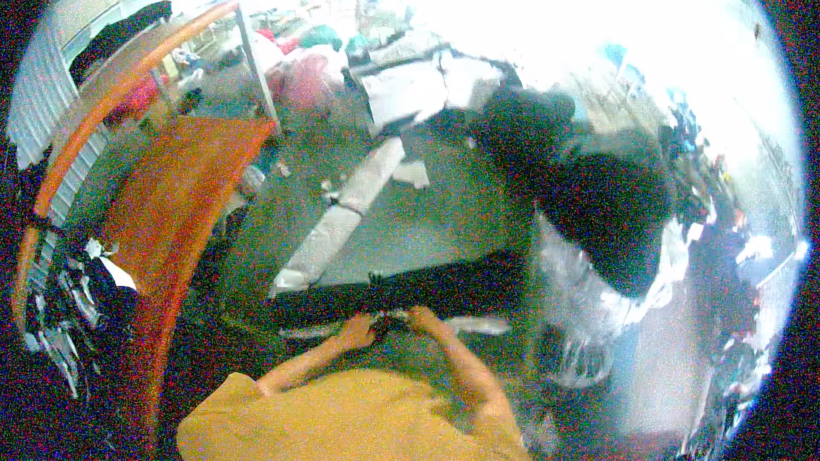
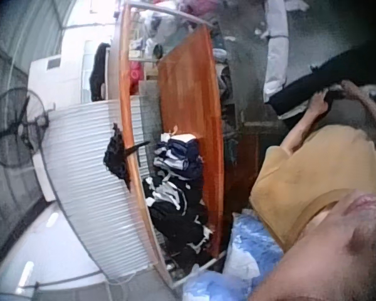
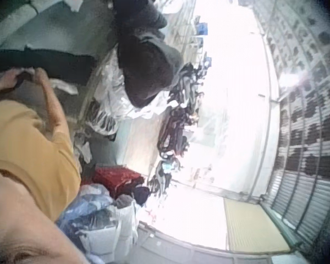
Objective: The person wraps black garments in white paper on a table, folds the paper around each item, and secures the bundles with black ties. The person handles multiple garments one at a time, placing finished bundles aside.
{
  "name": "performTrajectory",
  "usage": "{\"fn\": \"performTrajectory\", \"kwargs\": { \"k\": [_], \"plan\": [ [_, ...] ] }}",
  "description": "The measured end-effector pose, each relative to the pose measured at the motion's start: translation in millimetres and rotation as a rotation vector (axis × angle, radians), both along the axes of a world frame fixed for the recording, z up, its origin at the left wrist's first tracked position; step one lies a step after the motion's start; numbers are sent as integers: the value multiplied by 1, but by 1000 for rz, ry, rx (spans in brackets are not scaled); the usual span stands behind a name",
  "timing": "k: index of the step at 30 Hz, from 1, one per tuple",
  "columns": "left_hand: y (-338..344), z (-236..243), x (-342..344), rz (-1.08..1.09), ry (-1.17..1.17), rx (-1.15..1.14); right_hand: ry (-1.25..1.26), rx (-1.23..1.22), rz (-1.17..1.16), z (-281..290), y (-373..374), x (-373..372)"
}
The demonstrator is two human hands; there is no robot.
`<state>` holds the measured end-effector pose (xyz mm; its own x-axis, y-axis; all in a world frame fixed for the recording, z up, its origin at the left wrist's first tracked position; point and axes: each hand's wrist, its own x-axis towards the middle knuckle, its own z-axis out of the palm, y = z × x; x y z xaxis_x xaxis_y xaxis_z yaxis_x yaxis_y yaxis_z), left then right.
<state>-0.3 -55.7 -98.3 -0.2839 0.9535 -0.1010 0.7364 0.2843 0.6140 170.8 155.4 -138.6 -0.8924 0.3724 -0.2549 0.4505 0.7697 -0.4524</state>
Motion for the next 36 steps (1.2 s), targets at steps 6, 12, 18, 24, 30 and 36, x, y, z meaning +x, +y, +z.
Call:
{"fn": "performTrajectory", "kwargs": {
  "k": [6, 12, 18, 24, 30, 36],
  "plan": [
    [-6, -14, -2, -4, 223, -202, -148, -115, -28, 25, 10, 18],
    [-16, 37, 4, 30, 142, -101, -91, -57, -313, 92, 24, 91],
    [6, 31, -18, -117, 94, -155, 58, 53, -811, 83, 84, 339],
    [-11, 83, -49, -132, 213, -409, -90, -120, -847, 125, 10, 346],
    [-53, 188, -89, -158, -235, -446, -143, 257, -939, 11, -169, 437],
    [28, 172, 30, -283, -890, -5, 581, -172, -1327, 117, -173, 259]
  ]
}}
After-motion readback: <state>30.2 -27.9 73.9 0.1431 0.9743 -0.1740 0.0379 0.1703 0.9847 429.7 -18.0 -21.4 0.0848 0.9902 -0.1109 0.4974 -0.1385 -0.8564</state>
